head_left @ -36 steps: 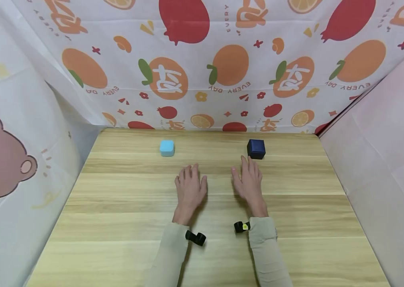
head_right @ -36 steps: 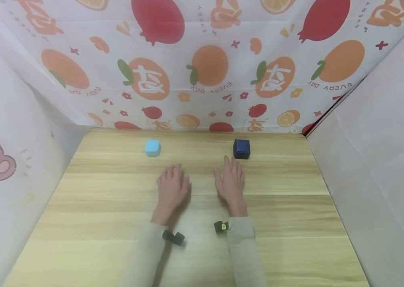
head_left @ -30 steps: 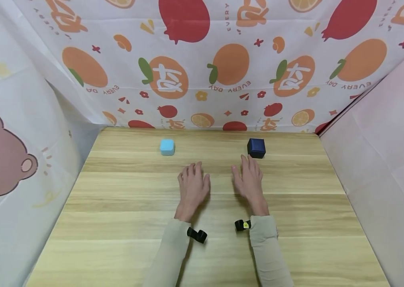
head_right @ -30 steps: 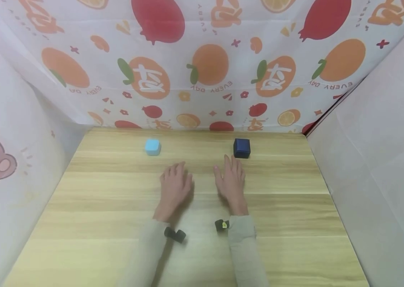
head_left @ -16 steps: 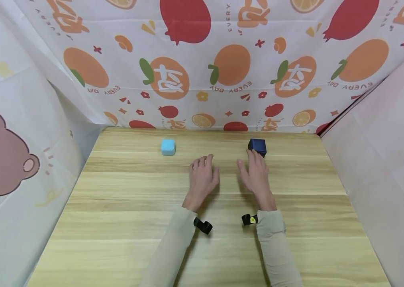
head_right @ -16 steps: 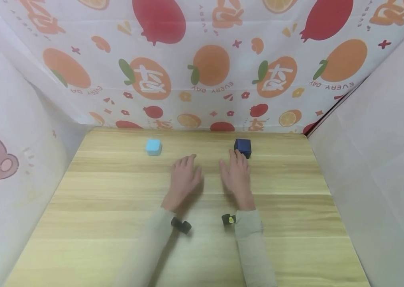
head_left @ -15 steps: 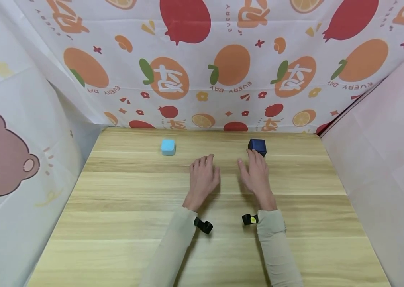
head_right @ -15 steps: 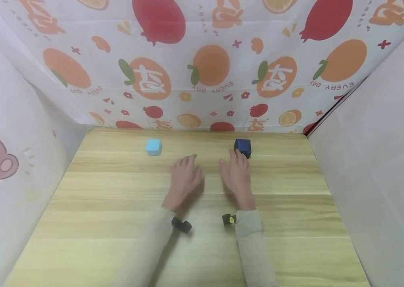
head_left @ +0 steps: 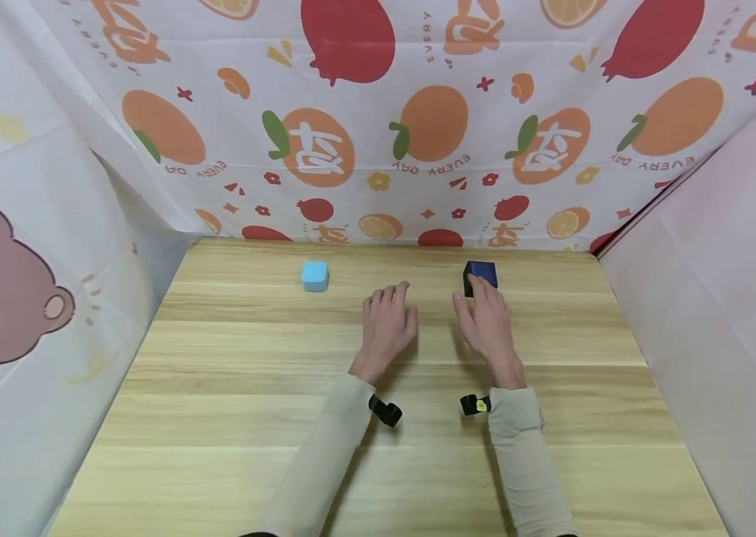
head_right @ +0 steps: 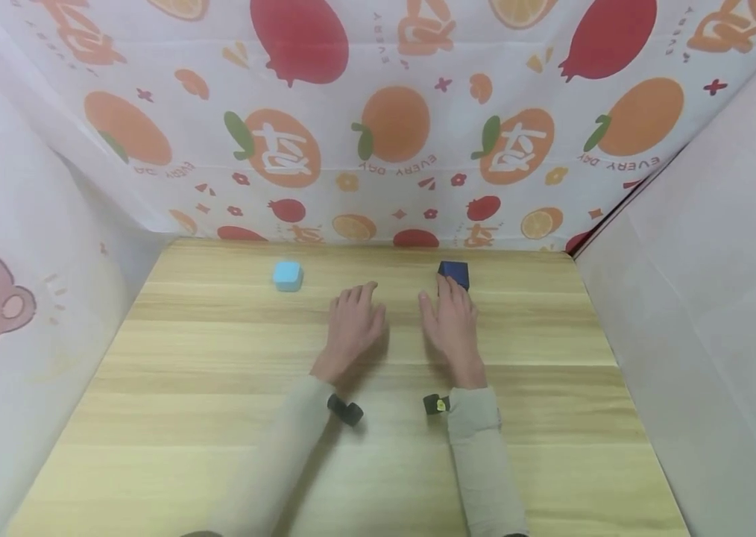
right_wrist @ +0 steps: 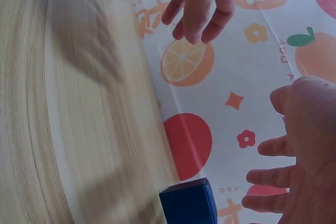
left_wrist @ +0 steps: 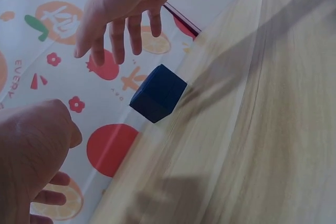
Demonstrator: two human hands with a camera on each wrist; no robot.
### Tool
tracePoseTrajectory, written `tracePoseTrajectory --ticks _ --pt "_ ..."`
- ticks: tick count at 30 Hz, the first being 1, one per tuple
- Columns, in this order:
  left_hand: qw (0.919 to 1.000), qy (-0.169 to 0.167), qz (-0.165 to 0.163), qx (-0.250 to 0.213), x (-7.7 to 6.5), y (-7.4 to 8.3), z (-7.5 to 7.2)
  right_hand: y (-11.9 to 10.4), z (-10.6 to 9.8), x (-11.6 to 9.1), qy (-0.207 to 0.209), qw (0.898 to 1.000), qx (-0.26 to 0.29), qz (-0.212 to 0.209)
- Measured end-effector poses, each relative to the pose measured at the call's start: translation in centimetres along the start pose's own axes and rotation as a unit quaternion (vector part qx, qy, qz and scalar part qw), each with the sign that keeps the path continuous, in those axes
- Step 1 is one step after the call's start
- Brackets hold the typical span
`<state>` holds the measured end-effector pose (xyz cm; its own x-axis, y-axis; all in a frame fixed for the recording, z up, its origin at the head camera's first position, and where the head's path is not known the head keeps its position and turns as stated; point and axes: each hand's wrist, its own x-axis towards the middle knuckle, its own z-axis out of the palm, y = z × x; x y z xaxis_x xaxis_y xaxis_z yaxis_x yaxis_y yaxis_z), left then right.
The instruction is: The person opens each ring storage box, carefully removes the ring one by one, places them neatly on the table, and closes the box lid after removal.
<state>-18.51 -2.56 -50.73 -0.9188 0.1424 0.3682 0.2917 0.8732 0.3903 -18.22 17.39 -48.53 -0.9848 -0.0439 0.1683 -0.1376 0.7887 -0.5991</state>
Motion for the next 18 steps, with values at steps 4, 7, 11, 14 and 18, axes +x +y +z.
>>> tracePoseTrajectory --ticks 4,7,11,14,18 --pt "0.9999 -0.007 0.003 -0.007 0.7 0.6 0.0 0.3 -0.4 0.1 0.001 1.000 -0.005 -0.003" --pt "0.9998 -0.017 0.007 -0.009 1.2 1.2 0.1 0.5 -0.8 0.3 0.007 1.000 -0.012 -0.006" --pt "0.9995 -0.030 0.009 -0.004 1.5 1.7 0.5 0.9 -1.0 0.5 0.012 1.000 -0.019 -0.007" --pt "0.9992 -0.037 0.012 -0.002 1.8 2.0 0.8 1.1 -1.3 0.7 0.016 1.000 -0.020 -0.006" --pt "0.9992 -0.035 0.020 -0.002 2.4 2.5 1.0 1.4 -1.7 1.3 0.024 0.999 -0.024 -0.008"
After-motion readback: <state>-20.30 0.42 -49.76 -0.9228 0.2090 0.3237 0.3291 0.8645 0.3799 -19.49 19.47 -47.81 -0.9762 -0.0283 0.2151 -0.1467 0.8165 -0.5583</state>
